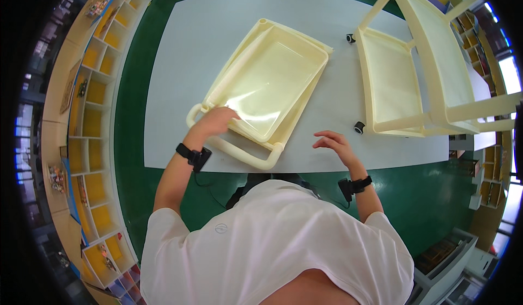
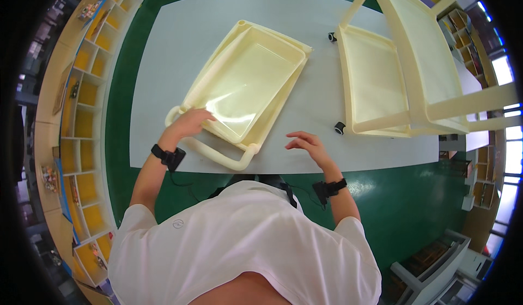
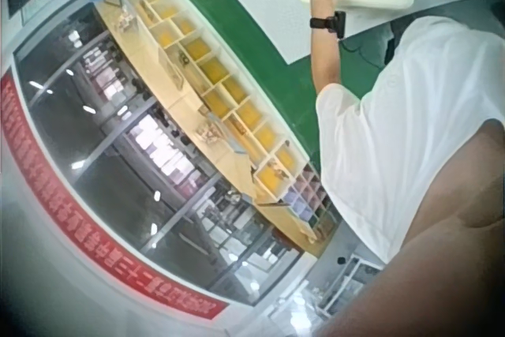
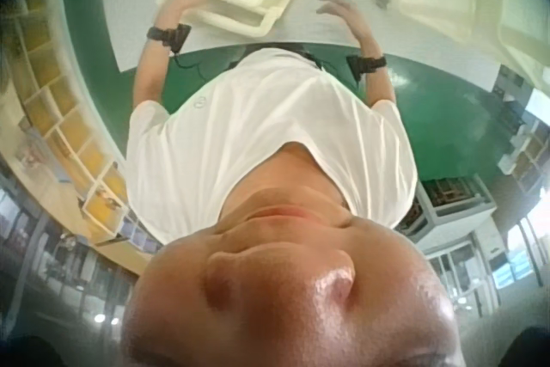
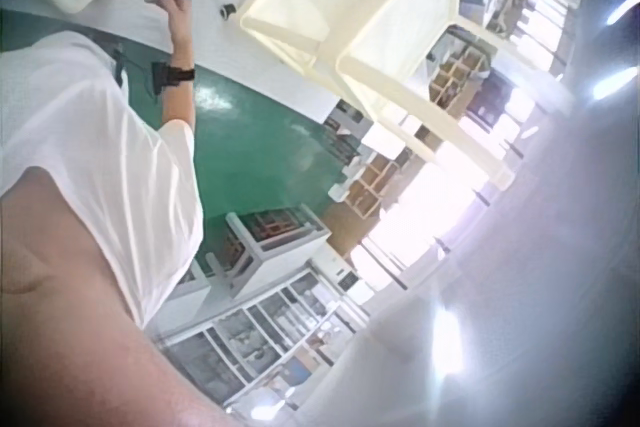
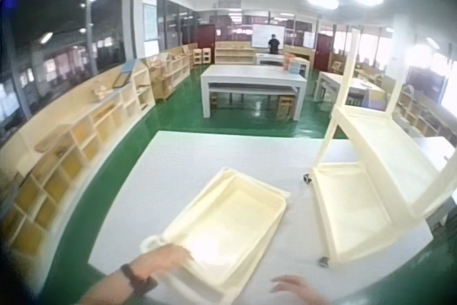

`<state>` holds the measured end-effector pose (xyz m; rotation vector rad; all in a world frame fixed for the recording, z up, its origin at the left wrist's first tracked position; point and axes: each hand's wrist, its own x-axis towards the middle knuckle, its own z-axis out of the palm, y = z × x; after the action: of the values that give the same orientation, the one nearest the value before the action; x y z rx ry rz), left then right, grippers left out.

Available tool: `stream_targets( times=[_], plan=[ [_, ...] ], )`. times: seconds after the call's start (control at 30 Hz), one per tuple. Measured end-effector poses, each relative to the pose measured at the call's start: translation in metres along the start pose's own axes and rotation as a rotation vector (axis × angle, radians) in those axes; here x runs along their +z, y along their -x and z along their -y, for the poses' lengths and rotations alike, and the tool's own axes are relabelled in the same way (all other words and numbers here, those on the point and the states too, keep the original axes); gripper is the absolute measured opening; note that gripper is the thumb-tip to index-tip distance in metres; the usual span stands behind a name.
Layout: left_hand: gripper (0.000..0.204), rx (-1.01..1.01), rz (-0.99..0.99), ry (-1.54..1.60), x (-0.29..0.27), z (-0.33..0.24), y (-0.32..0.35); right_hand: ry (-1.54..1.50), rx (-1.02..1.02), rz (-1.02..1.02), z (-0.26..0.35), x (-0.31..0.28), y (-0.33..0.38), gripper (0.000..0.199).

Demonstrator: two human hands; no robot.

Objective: The person moves a plastic rolling cart onto a table and disassembles it by pulling the shelves and support pillars apart by hand.

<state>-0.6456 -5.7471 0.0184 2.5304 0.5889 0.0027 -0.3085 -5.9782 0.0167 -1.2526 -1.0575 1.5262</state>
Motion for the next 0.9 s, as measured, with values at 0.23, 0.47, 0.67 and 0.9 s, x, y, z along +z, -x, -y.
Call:
stream_targets(
  times=[0.23, 0.47, 0.67, 0.9],
  plan=[
    [0.071, -0.291, 0.119, -0.063, 0.056, -0.111, -0.029, 0.115, 0.069, -0.296, 0.009, -0.058, -0.072, 0.026],
    [0.080, -0.147, 0.303, -0.027, 0.059, -0.067, 0.038, 0.094, -0.007, -0.528, 0.057, -0.091, -0.194, 0.023],
    [0.054, -0.391, 0.301, -0.255, 0.035, -0.030, 0.116, 0.642, -0.008, -0.505, 0.004, -0.104, -0.206, 0.031],
    [0.027, -0.405, -0.357, -0.163, 0.083, -0.076, 0.102, 0.536, 0.437, -0.308, -0.043, -0.044, -0.089, 0.037]
  ],
)
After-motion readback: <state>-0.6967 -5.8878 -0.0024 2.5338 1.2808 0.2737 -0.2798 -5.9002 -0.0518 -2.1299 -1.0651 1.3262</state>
